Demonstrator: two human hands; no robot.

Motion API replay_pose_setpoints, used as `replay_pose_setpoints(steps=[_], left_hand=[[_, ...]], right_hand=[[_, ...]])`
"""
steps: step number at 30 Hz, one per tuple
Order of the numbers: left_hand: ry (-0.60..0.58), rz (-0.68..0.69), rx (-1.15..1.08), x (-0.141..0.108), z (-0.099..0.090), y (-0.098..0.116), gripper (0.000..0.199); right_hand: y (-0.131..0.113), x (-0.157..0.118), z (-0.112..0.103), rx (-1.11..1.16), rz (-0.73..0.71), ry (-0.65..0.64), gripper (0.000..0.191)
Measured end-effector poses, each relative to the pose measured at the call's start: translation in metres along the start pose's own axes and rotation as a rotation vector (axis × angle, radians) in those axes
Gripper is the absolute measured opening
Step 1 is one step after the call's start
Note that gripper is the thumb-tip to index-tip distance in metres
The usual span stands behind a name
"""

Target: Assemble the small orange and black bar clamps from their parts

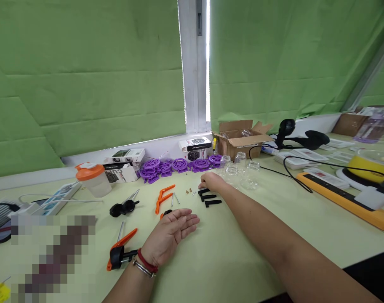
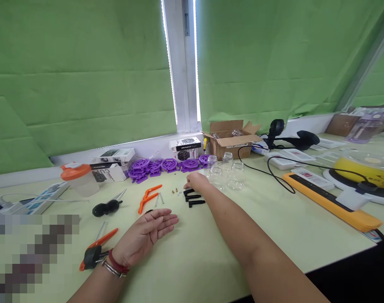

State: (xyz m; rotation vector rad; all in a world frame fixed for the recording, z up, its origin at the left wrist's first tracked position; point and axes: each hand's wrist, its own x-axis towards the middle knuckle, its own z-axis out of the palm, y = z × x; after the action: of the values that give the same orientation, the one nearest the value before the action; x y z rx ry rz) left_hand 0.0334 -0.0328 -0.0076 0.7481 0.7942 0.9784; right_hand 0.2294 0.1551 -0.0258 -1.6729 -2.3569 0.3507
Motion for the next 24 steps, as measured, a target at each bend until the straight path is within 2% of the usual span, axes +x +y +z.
replay_pose_setpoints(steps=[10,13,15,17,19,20,21,23,24], left_hand=[[-0.004,0.007,0.032,-0.002,0.003,0.001,0.026],[0.058,0.115,0.141,-0.006,-0.001,0.013,0.028],[0.216,0.280,0.286,-0.009,-0.010,0.024,0.031],[0.475,0.429,0.522,-0.010,-0.023,0.033,0.031],[0.718,0.484,0.847,-0.009,-0.036,0.036,0.029],[0.761,0.459,1.019,-0.007,-0.040,0.035,0.027],[0.745,0.400,1.175,-0.006,-0.044,0.033,0.027],[0.648,0.298,1.387,-0.002,-0.046,0.026,0.025],[0.587,0.268,1.450,-0.001,-0.045,0.023,0.022]], right_hand=[[0.000,0.000,-0.004,0.002,0.000,0.004,0.029],[-0.005,-0.005,-0.010,0.035,-0.014,0.042,0.032],[-0.013,-0.013,-0.014,0.084,-0.048,0.069,0.034],[-0.028,-0.025,-0.015,0.160,-0.114,0.071,0.034],[-0.047,-0.041,-0.012,0.263,-0.179,-0.001,0.034],[-0.057,-0.049,-0.008,0.306,-0.200,-0.055,0.035],[-0.068,-0.057,-0.004,0.345,-0.219,-0.115,0.035],[-0.085,-0.071,0.008,0.431,-0.244,-0.285,0.036],[-0.091,-0.076,0.015,0.499,-0.198,-0.384,0.036]])
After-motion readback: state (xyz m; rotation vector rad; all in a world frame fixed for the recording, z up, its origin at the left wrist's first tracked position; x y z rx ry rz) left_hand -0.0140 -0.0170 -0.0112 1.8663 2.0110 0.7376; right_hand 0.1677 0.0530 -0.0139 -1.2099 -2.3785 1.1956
